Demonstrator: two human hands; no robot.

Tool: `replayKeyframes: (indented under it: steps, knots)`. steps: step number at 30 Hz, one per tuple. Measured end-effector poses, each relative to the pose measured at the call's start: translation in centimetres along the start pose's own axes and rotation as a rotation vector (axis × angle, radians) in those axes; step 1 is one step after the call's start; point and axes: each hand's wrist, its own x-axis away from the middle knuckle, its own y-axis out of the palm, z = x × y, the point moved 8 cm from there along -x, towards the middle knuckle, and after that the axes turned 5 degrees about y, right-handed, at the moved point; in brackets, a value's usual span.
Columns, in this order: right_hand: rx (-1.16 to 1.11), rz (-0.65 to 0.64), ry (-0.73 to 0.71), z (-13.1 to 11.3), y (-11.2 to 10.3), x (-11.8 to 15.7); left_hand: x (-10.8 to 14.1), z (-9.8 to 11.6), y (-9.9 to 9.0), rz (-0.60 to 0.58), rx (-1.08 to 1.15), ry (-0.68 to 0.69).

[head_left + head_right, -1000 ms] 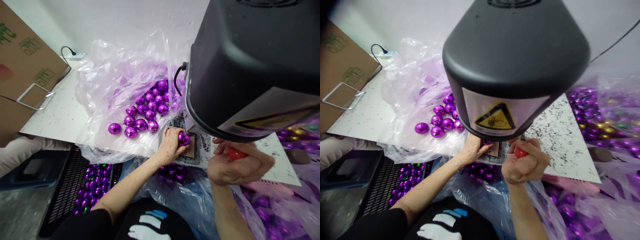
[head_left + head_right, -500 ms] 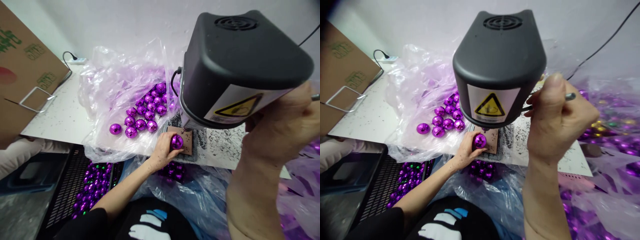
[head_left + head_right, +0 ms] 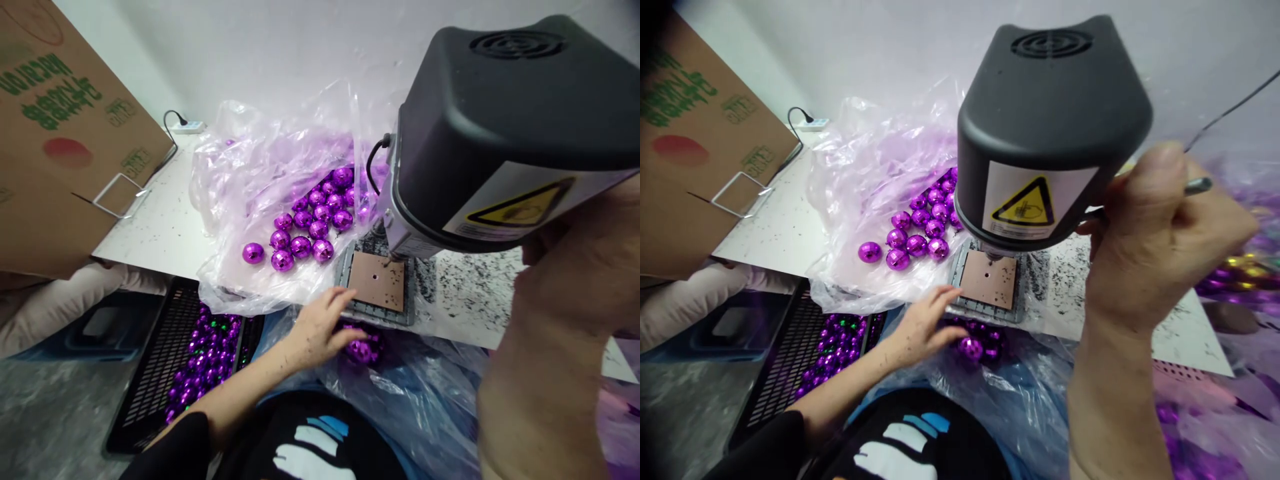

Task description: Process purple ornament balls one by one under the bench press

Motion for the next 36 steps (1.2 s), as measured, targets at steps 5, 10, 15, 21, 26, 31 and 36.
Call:
replayKeyframes:
  steps: [5,10,15,21,26,31,36]
  knots:
    - [-0.054,0.018,-0.031,-0.3,0.1,-0.1,-5.8,-6.3,-5.4,0.205,-0.421,-0.244]
    - [-0.032,0.008,-0.090,-0.3,0.0,-0.3,-8.5,-8.1,-3.7,0.028,-0.605,-0.340]
    - [-0.032,-0.021,-0.099,-0.2,0.0,-0.1,-7.7,-7.4,-2.4,-0.058,-0.533,-0.293]
    - [-0.017,-0.024,-0.103,0.0,0.0,-0.2,-6.7,-8.5,-4.3,0.121,0.316,-0.339]
    - [-0.067,-0.005,-0.108,0.1,0.1,-0.3,-6.0,-6.6,-2.2,0.130,1.000,-0.391]
    - [-0.055,-0.026,-0.109,0.1,0.2,-0.3,-6.0,-5.9,1.3,0.135,1.136,-0.457]
    - [-0.058,-0.027,-0.076,0.3,0.2,-0.3,-6.9,-5.5,2.2,0.235,0.850,-0.326]
